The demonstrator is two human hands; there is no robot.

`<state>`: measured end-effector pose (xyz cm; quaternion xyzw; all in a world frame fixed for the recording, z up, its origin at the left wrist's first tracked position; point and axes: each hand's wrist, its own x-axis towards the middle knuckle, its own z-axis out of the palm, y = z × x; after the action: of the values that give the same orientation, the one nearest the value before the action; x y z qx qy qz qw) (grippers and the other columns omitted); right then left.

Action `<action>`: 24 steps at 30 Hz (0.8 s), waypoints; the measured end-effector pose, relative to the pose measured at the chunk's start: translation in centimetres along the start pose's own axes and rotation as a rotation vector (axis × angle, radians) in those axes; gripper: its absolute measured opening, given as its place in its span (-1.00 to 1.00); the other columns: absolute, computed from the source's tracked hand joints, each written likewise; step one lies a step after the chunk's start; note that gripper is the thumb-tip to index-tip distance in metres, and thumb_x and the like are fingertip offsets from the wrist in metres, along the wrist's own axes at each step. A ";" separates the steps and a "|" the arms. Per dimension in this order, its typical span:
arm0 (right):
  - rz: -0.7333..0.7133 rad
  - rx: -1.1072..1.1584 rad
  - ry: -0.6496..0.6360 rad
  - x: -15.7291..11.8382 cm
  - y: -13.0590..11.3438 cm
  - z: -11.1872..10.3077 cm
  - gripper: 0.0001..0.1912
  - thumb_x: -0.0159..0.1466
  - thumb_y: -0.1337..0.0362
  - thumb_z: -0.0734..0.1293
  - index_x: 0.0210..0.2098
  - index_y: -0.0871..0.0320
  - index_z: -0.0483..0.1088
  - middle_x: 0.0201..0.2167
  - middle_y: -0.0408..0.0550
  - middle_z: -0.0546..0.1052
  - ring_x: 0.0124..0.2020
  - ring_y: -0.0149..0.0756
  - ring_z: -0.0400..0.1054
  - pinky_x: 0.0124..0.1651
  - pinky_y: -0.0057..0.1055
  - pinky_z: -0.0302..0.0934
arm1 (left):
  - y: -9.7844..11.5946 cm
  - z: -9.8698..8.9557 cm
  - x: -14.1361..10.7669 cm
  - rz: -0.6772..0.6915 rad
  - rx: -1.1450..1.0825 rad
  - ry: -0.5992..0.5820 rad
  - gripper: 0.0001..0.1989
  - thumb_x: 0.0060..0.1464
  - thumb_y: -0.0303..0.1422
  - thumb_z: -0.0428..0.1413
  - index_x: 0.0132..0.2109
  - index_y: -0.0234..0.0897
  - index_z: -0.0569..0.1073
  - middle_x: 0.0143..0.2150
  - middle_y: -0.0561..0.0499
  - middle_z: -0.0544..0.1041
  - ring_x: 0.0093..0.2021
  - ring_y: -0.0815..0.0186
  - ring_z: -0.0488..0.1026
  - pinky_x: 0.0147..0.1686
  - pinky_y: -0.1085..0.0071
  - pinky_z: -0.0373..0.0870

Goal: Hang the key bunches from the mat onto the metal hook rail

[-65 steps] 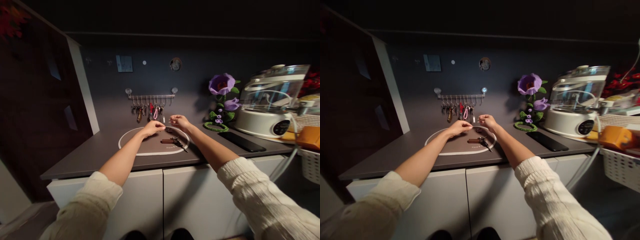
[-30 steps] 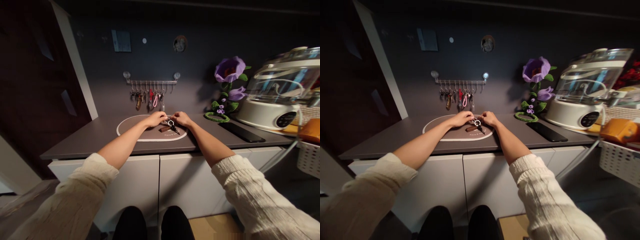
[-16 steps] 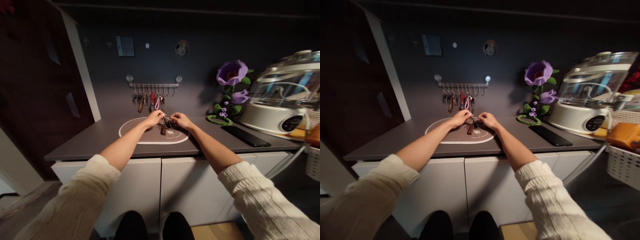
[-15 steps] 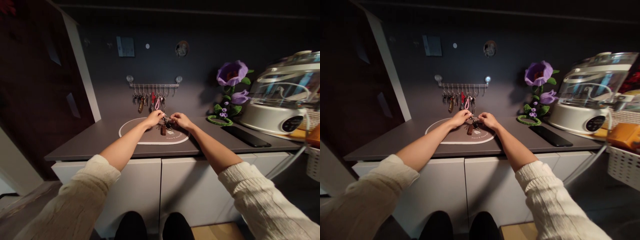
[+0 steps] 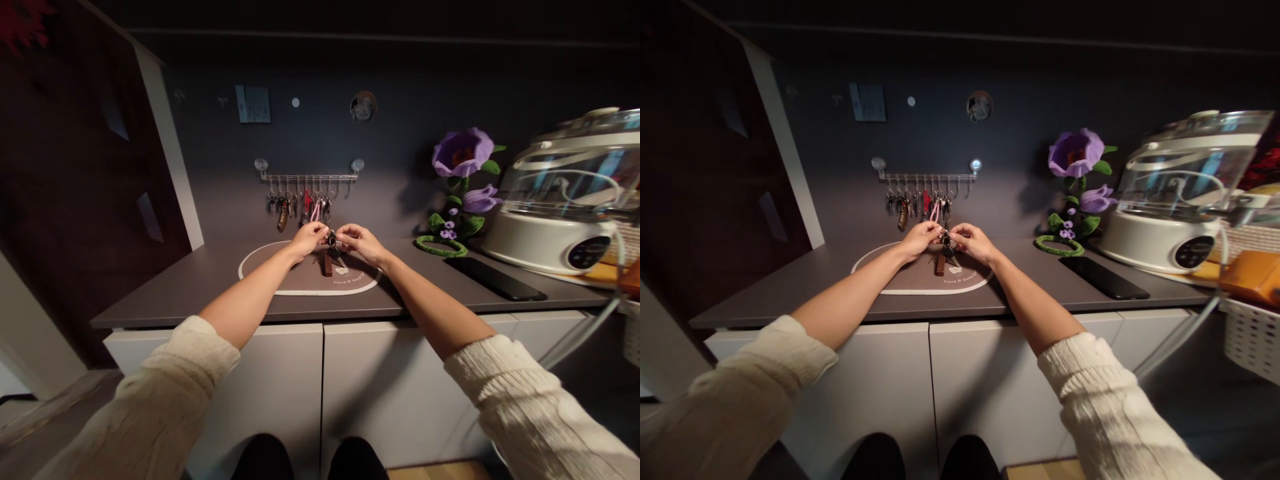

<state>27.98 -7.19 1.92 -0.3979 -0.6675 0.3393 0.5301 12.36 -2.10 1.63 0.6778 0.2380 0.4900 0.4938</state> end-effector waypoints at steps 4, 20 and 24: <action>-0.028 -0.005 -0.023 -0.1 0.0 0.1 -0.69 -0.06 0.16 0.40 -0.41 0.22 0.33 -0.60 -0.22 0.36 -0.60 -0.56 0.18 -0.51 -0.57 0.09 | 0.1 0.2 -0.2 -0.029 -0.067 -0.001 -0.87 -0.03 -0.38 0.09 -0.38 -0.39 0.31 -0.43 0.09 0.37 -0.42 0.51 0.33 -0.23 0.45 0.33; -0.084 -0.047 0.047 0.4 0.6 -0.1 -0.70 -0.04 0.10 0.36 -0.47 0.21 0.30 -0.56 -0.22 0.33 -0.55 -0.53 0.15 -0.46 -0.54 0.11 | -0.4 0.3 -0.5 0.056 0.136 -0.030 -0.81 -0.03 -0.30 0.09 -0.34 -0.38 0.34 -0.45 0.09 0.35 -0.49 0.52 0.31 -0.37 0.49 0.33; -0.129 -0.101 0.082 0.5 0.9 -0.3 -0.74 0.01 0.11 0.33 -0.46 0.19 0.29 -0.54 -0.21 0.31 -0.50 -0.49 0.15 -0.43 -0.53 0.12 | -0.8 0.4 -0.3 0.172 0.290 0.004 -0.87 0.00 -0.36 0.03 -0.32 -0.36 0.35 -0.41 0.06 0.38 -0.44 0.46 0.31 -0.42 0.52 0.30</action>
<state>28.32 -6.32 1.44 -0.3937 -0.6857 0.2538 0.5572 12.73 -2.22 0.81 0.7588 0.2485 0.4923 0.3466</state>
